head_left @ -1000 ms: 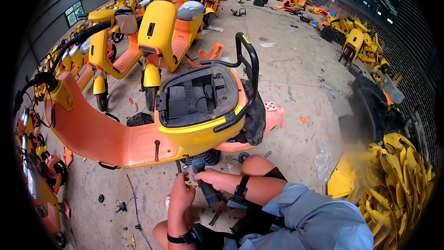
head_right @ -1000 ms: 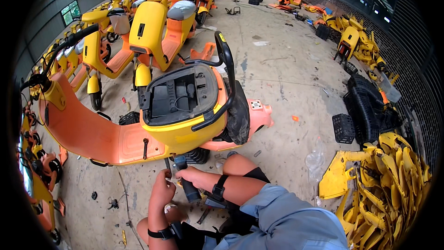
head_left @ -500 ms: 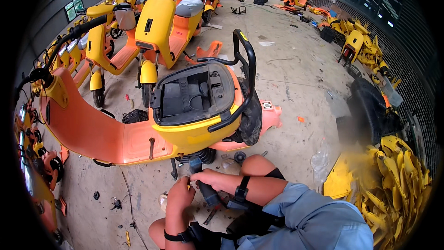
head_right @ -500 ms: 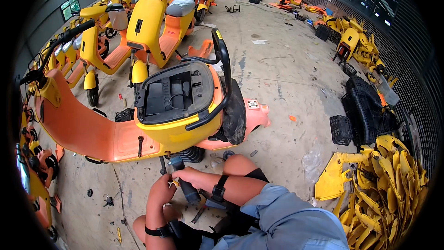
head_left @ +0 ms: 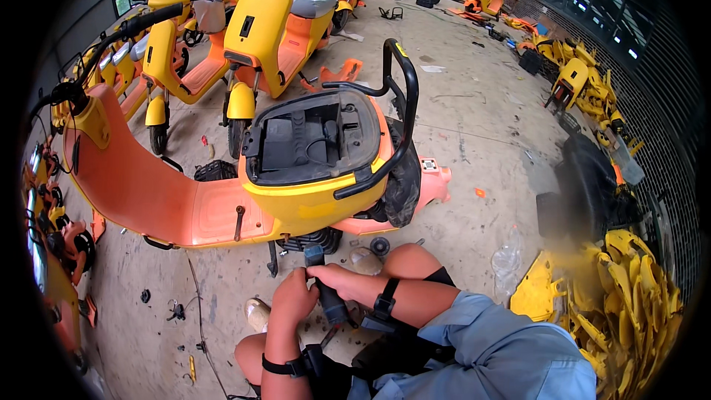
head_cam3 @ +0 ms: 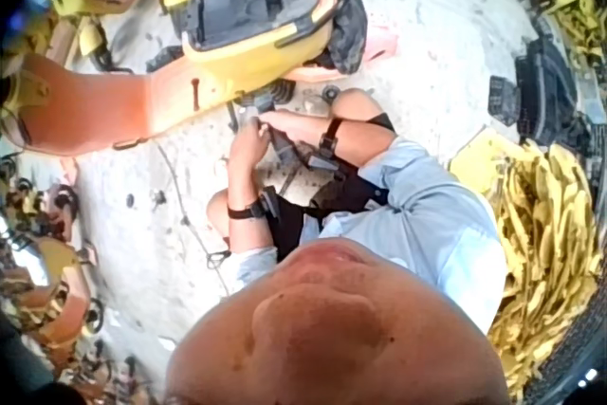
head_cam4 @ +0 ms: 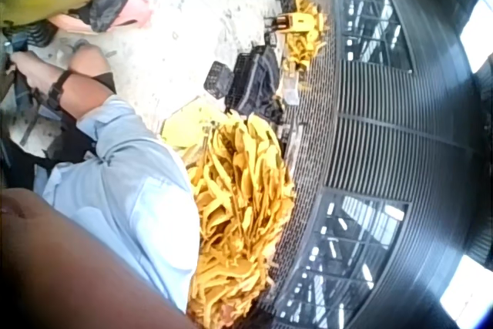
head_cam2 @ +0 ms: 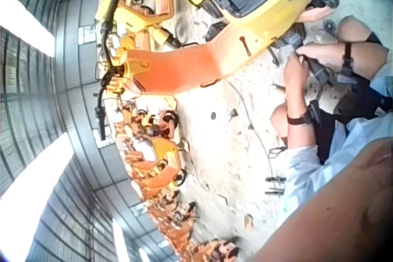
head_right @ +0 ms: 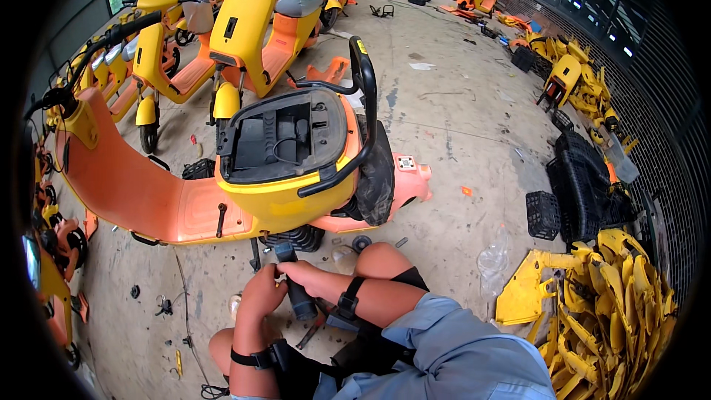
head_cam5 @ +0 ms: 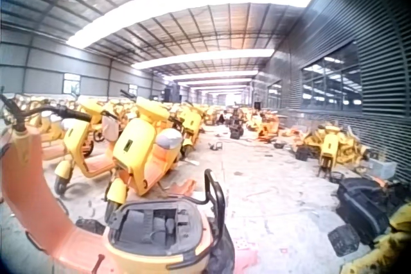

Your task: The person uses a power drill to remove and replace screws on the side panel of a yellow scooter while sitting on the floor among several other scooters.

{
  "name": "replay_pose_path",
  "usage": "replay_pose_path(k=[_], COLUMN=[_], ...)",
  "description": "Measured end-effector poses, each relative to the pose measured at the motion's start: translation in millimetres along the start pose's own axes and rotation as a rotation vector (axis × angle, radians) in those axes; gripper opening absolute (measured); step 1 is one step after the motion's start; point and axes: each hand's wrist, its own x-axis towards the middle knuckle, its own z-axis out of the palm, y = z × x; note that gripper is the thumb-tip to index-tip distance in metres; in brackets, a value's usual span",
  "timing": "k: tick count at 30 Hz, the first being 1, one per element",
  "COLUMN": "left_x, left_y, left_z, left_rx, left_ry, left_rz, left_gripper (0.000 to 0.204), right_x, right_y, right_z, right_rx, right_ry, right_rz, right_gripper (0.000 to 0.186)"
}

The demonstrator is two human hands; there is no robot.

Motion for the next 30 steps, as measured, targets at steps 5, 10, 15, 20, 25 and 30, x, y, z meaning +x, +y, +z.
replay_pose_path(k=[5, 10, 15, 20, 25, 30], left_x=[5, 6, 6, 5, 6, 6], left_y=[7, 7, 13, 8, 1, 2], left_z=[5, 9, 4, 5, 11, 12], left_rx=[0.022, 0.053, 0.047, 0.021, -0.081, -0.112], left_ry=[-0.036, -0.045, -0.048, -0.02, 0.072, 0.068], left_rz=[-0.023, -0.043, -0.138, -0.106, -0.012, 0.006], left_gripper=[0.033, 0.032, 0.031, 0.03, 0.028, 0.029], right_x=[6, 15, 13, 17, 16, 12], right_y=[6, 16, 15, 19, 20, 20], right_z=[-6, -15, -12, -14, -13, -12], right_rx=[-0.048, -0.082, -0.093, -0.125, -0.078, -0.077], right_ry=[0.027, 0.044, 0.033, 0.041, 0.073, 0.066], right_rz=[-0.014, -0.021, -0.041, -0.036, -0.033, -0.033], right_gripper=[0.032, 0.034, 0.03, 0.029, 0.028, 0.027])
